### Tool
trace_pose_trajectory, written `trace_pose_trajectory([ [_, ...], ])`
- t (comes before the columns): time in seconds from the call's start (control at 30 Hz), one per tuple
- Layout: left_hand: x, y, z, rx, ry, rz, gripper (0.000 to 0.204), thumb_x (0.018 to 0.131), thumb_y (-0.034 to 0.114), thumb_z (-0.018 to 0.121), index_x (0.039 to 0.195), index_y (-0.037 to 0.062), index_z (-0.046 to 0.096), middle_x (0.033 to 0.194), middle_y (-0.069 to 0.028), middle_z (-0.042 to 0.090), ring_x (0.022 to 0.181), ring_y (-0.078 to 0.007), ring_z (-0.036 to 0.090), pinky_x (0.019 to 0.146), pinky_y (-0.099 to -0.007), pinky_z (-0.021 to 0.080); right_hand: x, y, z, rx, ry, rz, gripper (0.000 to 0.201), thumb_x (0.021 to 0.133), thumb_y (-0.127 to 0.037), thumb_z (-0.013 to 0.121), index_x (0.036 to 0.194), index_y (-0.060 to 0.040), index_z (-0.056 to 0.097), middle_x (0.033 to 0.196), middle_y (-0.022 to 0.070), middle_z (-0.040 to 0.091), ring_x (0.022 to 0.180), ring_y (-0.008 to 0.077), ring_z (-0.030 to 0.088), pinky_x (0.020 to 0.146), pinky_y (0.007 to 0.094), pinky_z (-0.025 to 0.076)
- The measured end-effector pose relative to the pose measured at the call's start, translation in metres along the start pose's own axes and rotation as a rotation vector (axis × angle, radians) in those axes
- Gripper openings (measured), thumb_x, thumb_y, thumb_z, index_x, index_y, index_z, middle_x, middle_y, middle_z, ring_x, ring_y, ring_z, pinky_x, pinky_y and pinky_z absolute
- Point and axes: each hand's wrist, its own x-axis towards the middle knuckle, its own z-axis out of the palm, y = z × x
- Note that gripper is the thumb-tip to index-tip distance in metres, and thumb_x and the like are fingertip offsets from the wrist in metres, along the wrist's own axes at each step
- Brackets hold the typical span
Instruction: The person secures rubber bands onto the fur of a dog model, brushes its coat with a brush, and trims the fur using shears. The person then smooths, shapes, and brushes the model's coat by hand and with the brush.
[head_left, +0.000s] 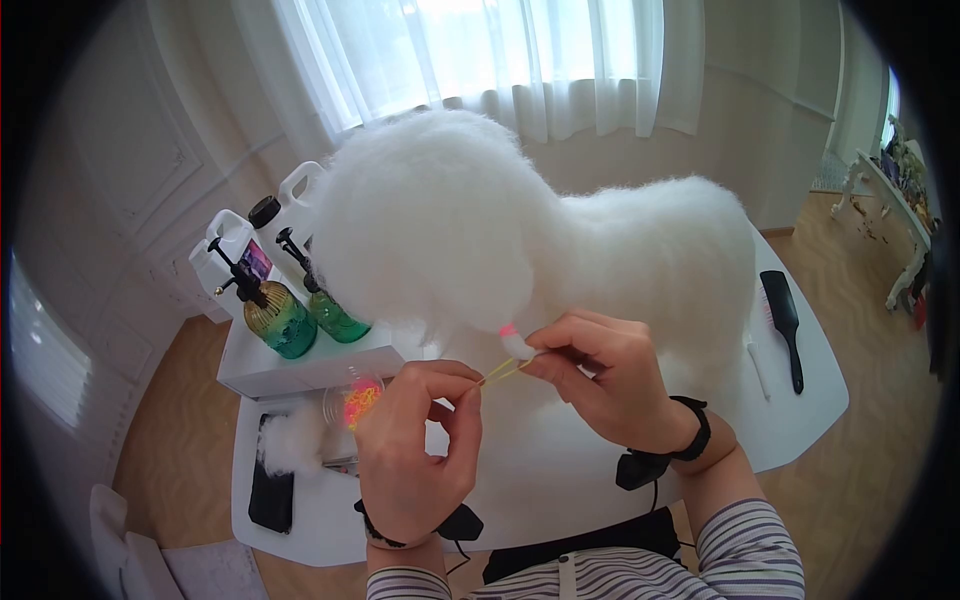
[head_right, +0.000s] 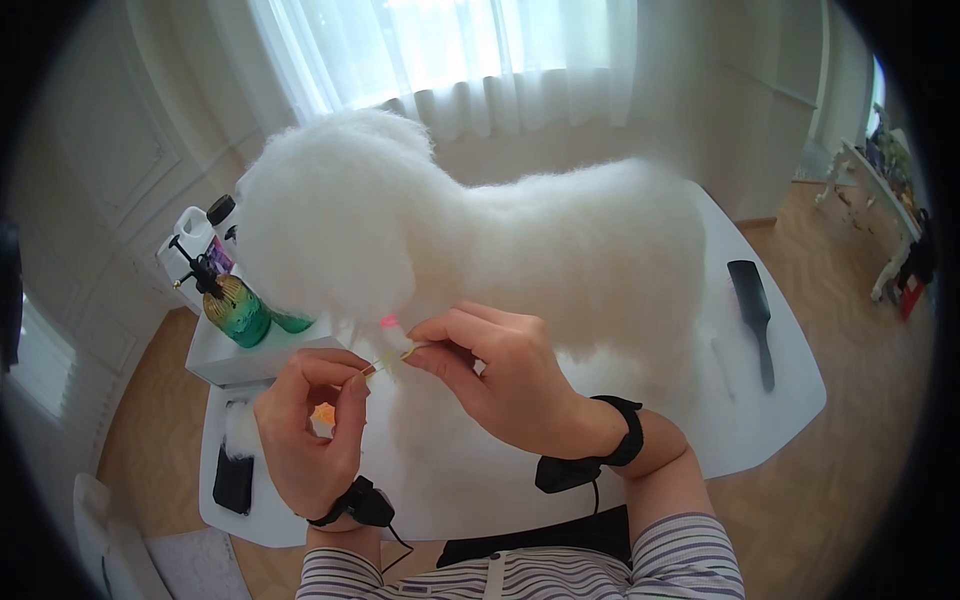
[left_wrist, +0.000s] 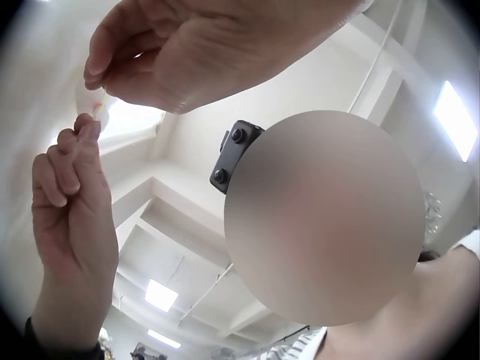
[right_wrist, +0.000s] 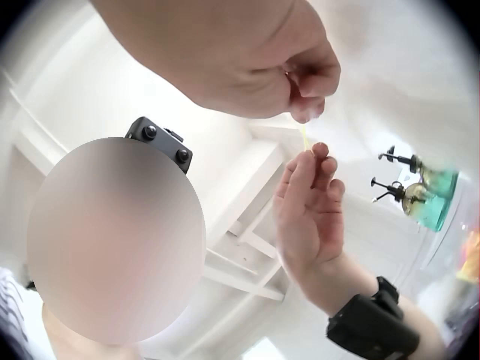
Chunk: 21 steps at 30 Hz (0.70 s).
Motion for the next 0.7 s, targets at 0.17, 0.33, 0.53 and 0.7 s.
trace_pose_trajectory([
  [0.17,-0.0035,-0.0011,0.0093,-0.079,0.123,-0.032,0.014,0.072,-0.009,0.061,0.081,0.0007,0.056,0.075,-0.0067,0.059,0.056,-0.0162,0.057,0.053,-0.0265,0.046,-0.0004,-0.0020,0.0023,-0.180,0.133,-0.204,0.010,0.078,-0.004,0.069,0.086,-0.0018,0.065,0.069,0.0073,0.057,0.052,0.0181,0.053,0.047,0.0273,0.042],
  [0.33,0.0012,-0.0030,0.0066,0.114,0.022,0.159,0.026,0.070,-0.011,0.059,0.091,0.0030,0.060,0.080,-0.0088,0.057,0.059,-0.0191,0.055,0.053,-0.0290,0.045,-0.0012,-0.0012,0.0034,-0.199,0.143,-0.229,0.009,0.078,-0.004,0.068,0.086,-0.0019,0.065,0.068,0.0074,0.057,0.051,0.0175,0.053,0.046,0.0274,0.042],
  [0.53,-0.0009,0.0013,0.0069,0.089,0.006,0.139,0.030,0.069,-0.011,0.057,0.094,0.0039,0.060,0.081,-0.0095,0.054,0.063,-0.0209,0.055,0.055,-0.0307,0.045,-0.0023,-0.0029,0.0030,-0.196,0.163,-0.261,0.007,0.079,-0.004,0.068,0.085,-0.0020,0.064,0.066,0.0065,0.057,0.050,0.0166,0.053,0.044,0.0265,0.041],
  [0.7,-0.0009,0.0025,0.0051,0.121,-0.069,0.117,0.030,0.068,-0.011,0.057,0.094,0.0032,0.060,0.080,-0.0090,0.053,0.063,-0.0209,0.055,0.056,-0.0307,0.045,-0.0024,-0.0035,0.0052,-0.192,0.171,-0.270,0.007,0.078,-0.003,0.068,0.082,-0.0024,0.064,0.063,0.0052,0.056,0.048,0.0135,0.052,0.042,0.0249,0.041],
])
